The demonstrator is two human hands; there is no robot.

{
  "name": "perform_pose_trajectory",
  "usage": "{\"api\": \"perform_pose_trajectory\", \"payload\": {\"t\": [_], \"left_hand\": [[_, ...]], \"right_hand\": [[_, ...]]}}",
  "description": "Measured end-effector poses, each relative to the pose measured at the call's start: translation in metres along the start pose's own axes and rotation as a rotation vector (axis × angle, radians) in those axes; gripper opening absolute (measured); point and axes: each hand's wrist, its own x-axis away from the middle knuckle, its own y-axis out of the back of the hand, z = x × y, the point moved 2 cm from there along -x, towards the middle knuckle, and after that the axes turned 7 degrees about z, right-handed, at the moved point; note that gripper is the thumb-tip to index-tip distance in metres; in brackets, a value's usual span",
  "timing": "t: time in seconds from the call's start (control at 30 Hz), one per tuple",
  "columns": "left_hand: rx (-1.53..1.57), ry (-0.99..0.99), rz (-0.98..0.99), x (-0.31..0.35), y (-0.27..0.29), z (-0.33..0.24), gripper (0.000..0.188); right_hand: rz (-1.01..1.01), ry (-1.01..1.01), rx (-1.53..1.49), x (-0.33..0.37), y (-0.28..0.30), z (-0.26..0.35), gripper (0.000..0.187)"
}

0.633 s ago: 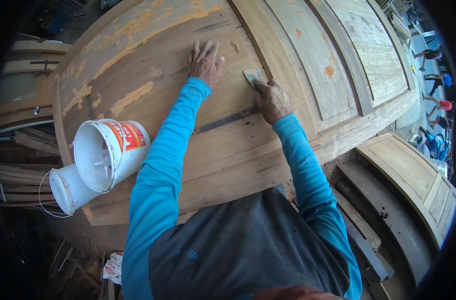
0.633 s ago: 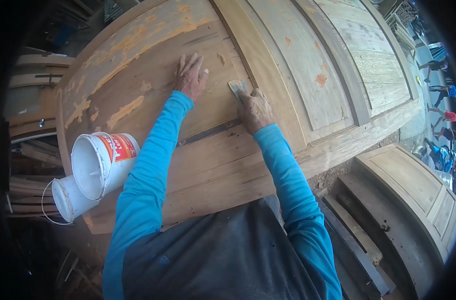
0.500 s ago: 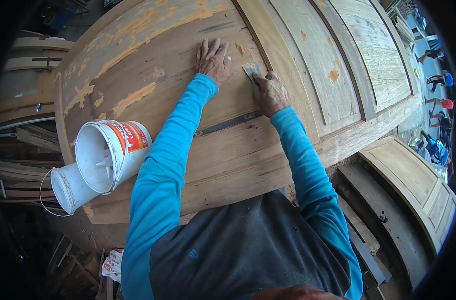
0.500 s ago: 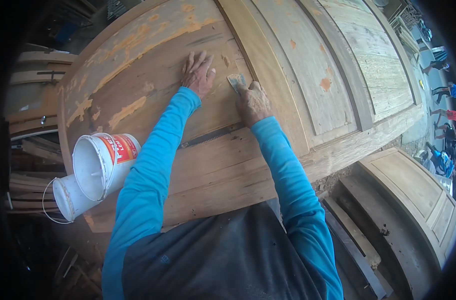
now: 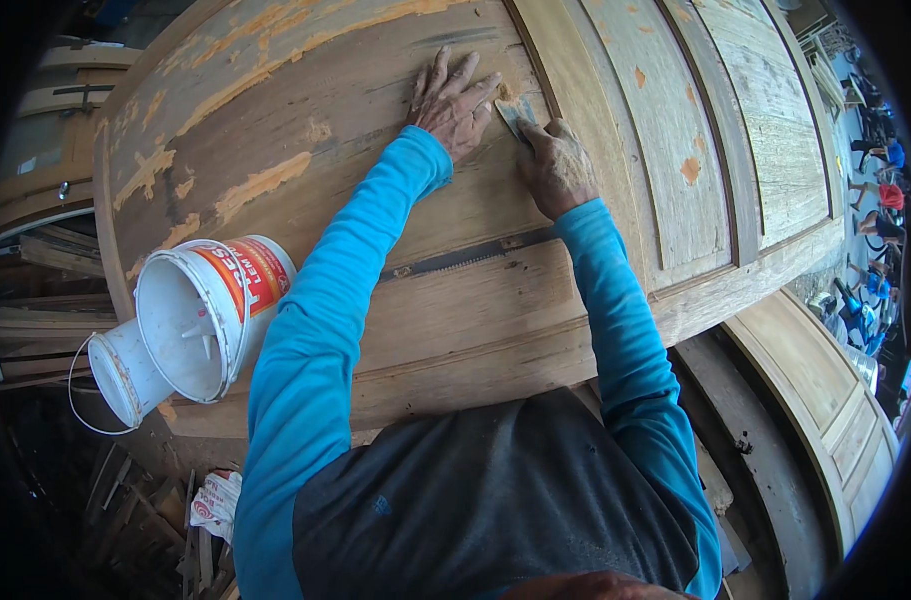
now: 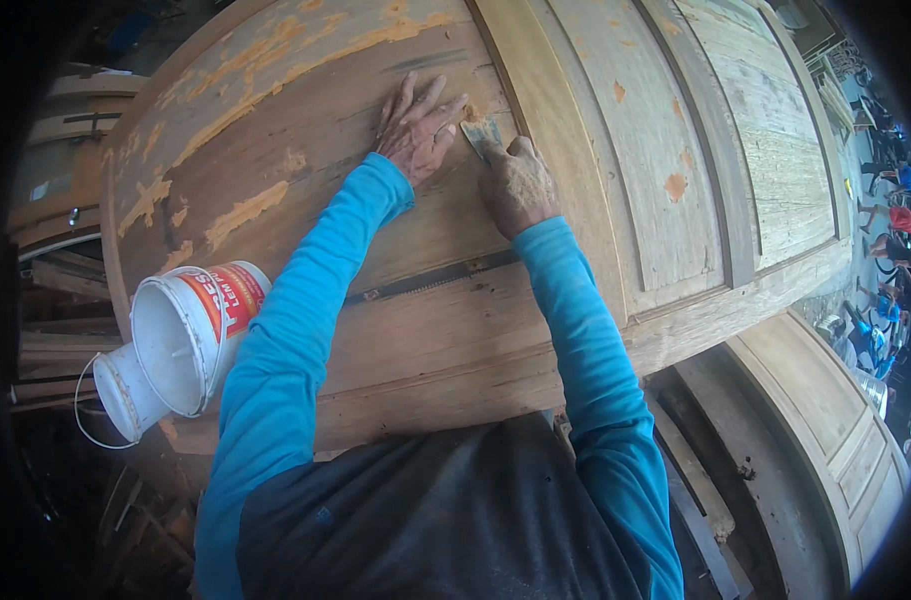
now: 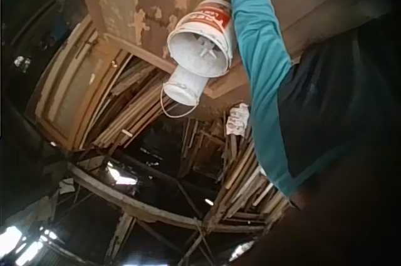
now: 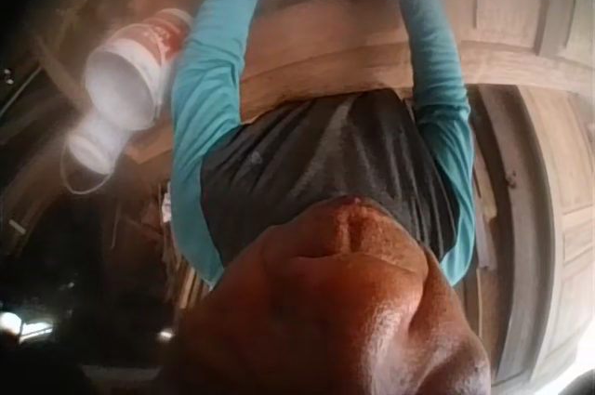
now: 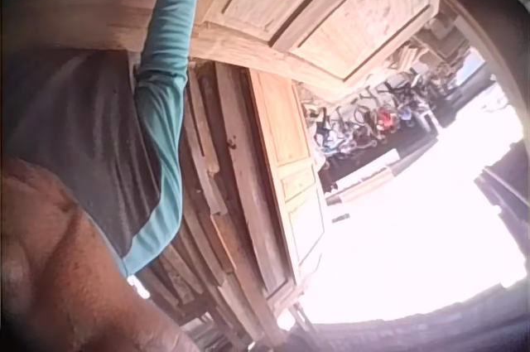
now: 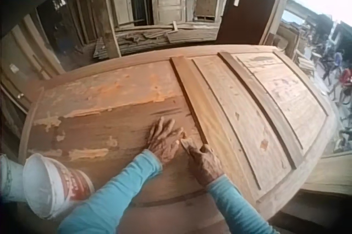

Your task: The person scrapes old finish from a wooden door with a scraper, applies liquid adhesive from a tube to a crack, and sands the surface of the door by hand with a piece of sandpaper.

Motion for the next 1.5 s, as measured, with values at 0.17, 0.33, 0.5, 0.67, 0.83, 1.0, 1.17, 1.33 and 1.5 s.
{"api": "perform_pose_trajectory", "payload": {"t": [0.17, 0.33, 0.5, 0.67, 0.83, 1.0, 1.17, 1.33, 1.5], "left_hand": [[0.001, -0.010, -0.033, 0.001, -0.003, 0.001, 0.050], [0.013, -0.008, -0.036, -0.003, -0.003, -0.003, 0.049], [0.015, 0.005, -0.059, -0.006, -0.007, -0.001, 0.049], [0.069, 0.091, -0.150, 0.008, 0.003, -0.002, 0.053], [0.240, 0.240, -0.437, 0.067, 0.046, -0.044, 0.053], [0.605, 0.366, -0.514, 0.174, 0.046, -0.080, 0.042], [0.757, 0.423, -0.378, 0.214, 0.034, -0.113, 0.037], [0.790, 0.325, -0.388, 0.246, 0.000, -0.113, 0.030], [0.829, 0.432, -0.447, 0.256, 0.058, -0.105, 0.025]], "right_hand": [[-0.007, 0.022, 0.019, -0.005, -0.002, -0.003, 0.039], [0.002, 0.063, 0.070, -0.017, 0.002, -0.011, 0.039], [0.027, 0.109, 0.136, -0.042, 0.000, -0.018, 0.039], [-0.055, 0.252, 0.067, -0.046, -0.001, -0.009, 0.037], [-0.115, 0.370, -0.003, -0.036, -0.004, -0.008, 0.037], [-0.019, 0.625, -0.011, -0.012, 0.007, 0.099, 0.038], [-0.053, 0.873, 0.040, 0.020, 0.039, 0.211, 0.040], [-0.046, 1.015, 0.223, 0.060, 0.046, 0.298, 0.034], [-0.030, 0.629, -0.012, 0.060, 0.037, 0.188, 0.034]]}}
